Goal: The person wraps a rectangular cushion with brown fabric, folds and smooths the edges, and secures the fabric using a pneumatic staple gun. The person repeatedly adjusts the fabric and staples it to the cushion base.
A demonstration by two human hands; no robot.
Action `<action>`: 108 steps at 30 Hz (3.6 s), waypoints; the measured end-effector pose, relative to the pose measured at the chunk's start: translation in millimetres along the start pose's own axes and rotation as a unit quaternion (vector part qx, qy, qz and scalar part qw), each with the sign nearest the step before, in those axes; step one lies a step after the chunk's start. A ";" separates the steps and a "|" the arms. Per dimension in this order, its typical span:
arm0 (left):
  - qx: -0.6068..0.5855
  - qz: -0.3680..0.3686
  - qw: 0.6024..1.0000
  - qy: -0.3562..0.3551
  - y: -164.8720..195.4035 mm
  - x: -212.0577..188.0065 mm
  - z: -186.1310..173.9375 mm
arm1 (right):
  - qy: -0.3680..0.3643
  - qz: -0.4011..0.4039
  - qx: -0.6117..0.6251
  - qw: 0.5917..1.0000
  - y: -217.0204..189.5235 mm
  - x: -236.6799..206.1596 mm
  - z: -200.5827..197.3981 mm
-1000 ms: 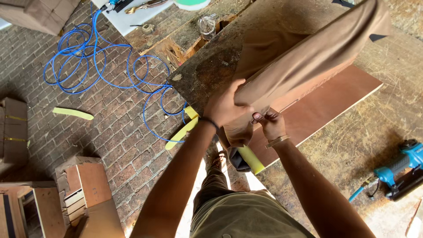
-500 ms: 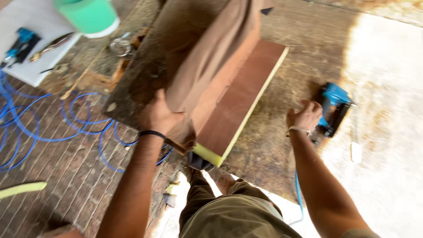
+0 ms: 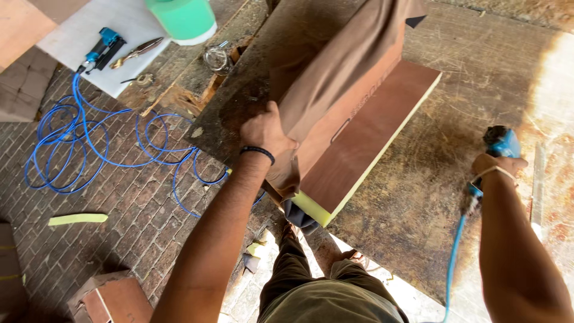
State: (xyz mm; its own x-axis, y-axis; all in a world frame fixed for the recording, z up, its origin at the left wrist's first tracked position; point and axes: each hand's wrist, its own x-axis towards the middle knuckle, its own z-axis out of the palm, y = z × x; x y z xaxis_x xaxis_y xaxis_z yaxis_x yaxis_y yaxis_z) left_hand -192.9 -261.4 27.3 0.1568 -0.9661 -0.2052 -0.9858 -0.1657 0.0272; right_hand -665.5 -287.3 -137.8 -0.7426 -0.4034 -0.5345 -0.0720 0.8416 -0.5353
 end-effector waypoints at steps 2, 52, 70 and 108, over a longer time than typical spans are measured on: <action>0.000 -0.008 1.000 -0.005 0.8 1.7 -0.6 | -0.128 -0.098 0.070 0.984 11.5 -27.0 -1.9; -0.418 0.376 0.812 -0.155 215.1 281.6 22.5 | -0.364 -0.040 0.496 0.787 -233.5 -58.6 100.2; -0.498 0.298 0.784 -0.223 297.7 407.5 39.1 | -0.399 -0.127 0.627 0.657 -287.1 75.7 160.5; -0.265 0.316 0.905 -0.107 300.6 314.3 7.3 | 0.001 -0.196 0.506 0.840 -249.1 7.3 168.3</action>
State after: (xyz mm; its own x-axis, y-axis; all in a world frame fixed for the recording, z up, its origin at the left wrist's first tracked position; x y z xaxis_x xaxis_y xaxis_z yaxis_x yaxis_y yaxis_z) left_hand -440.5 -613.4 -36.1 -0.4991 -0.8501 -0.1683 -0.6981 0.2793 0.6593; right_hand -541.0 -560.3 -118.4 -0.7948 -0.5775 -0.1864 0.2902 -0.0918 -0.9526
